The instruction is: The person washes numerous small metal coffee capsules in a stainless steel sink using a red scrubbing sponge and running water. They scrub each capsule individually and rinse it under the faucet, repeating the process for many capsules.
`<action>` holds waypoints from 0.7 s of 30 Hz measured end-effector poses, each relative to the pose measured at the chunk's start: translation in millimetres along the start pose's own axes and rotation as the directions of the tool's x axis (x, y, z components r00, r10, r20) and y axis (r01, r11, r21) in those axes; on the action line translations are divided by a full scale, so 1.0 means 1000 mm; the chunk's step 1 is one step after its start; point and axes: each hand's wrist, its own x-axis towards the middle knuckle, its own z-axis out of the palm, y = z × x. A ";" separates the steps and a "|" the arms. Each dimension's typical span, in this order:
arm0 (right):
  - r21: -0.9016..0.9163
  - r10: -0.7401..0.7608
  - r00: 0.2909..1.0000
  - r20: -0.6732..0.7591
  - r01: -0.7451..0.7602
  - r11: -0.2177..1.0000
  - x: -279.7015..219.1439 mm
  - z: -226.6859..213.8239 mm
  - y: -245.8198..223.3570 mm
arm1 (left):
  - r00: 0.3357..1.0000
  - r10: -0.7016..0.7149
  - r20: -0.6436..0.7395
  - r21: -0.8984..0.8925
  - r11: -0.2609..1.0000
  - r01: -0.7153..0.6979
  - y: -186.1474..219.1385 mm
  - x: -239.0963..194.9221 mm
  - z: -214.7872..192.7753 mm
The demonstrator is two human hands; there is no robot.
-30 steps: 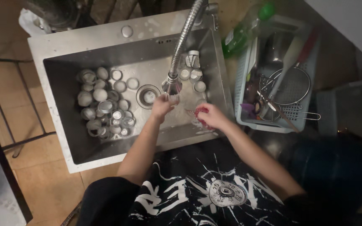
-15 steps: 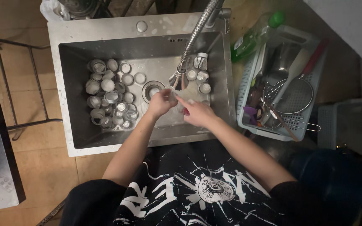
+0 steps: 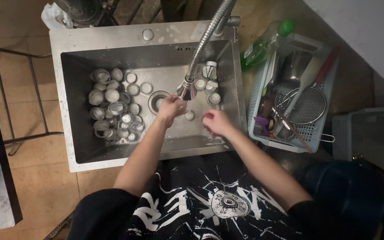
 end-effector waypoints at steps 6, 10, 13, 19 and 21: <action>0.662 0.183 0.983 0.015 -0.148 0.735 0.000 0.007 0.006 | 0.994 -0.107 -0.027 -0.132 0.986 0.103 -0.006 -0.007 0.016; 0.716 0.201 0.980 0.001 -0.141 0.683 0.008 0.043 -0.020 | 0.894 0.417 -0.162 0.451 0.838 -0.309 0.002 -0.038 -0.002; 0.783 0.057 0.996 0.071 -0.091 0.615 0.014 0.089 -0.043 | 0.703 0.705 -0.095 0.644 0.582 -0.497 0.006 -0.062 -0.017; -0.021 -0.501 0.848 -0.173 0.505 0.863 0.011 0.171 -0.096 | 0.892 0.277 -0.356 -0.108 0.936 -0.334 0.014 -0.096 -0.045; -0.123 -0.643 0.766 -0.007 0.637 0.761 0.009 0.169 -0.116 | 0.897 0.192 -0.398 -0.257 0.915 -0.310 0.021 -0.099 -0.054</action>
